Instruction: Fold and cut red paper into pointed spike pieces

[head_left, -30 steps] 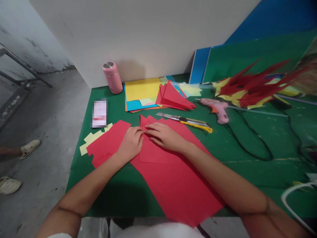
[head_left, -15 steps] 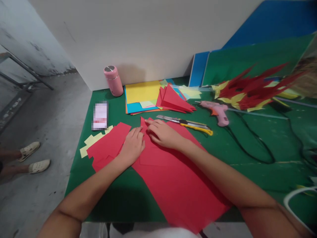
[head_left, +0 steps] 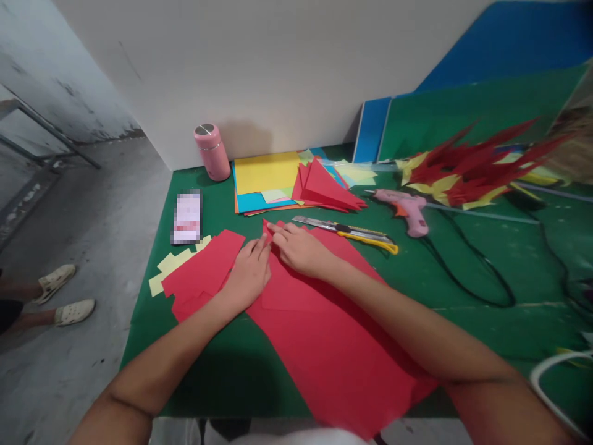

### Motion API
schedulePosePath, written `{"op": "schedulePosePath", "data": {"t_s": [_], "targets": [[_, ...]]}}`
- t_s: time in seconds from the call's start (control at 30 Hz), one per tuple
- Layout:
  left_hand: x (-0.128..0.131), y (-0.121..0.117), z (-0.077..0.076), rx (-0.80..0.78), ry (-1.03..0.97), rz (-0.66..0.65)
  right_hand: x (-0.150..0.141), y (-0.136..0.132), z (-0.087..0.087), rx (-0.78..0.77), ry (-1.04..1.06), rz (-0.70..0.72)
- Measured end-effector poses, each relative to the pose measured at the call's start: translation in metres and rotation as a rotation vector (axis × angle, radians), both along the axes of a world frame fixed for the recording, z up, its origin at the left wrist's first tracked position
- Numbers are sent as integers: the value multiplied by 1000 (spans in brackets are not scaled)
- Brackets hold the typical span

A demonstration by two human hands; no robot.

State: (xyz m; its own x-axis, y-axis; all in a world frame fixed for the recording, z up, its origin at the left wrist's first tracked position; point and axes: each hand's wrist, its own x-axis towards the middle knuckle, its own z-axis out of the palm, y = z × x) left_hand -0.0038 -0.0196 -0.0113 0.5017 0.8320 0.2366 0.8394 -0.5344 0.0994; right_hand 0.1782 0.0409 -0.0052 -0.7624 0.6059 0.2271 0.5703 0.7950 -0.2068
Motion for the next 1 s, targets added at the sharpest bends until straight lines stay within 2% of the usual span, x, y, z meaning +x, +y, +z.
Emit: {"op": "schedulePosePath", "data": {"t_s": [0.23, 0.47, 0.57, 0.77, 1.0], "targets": [[1, 1, 2, -8, 46, -14, -6, 15, 7, -31, -56, 3], [3, 0, 4, 12, 116, 3, -9, 28, 11, -108, 3, -31], [4, 0, 6, -1, 144, 21, -10, 27, 9, -74, -23, -43], [3, 1, 8, -17, 164, 17, 0, 16, -2, 88, -26, -2], [2, 1, 8, -38, 158, 19, 13, 2, -9, 168, 6, -14]]}}
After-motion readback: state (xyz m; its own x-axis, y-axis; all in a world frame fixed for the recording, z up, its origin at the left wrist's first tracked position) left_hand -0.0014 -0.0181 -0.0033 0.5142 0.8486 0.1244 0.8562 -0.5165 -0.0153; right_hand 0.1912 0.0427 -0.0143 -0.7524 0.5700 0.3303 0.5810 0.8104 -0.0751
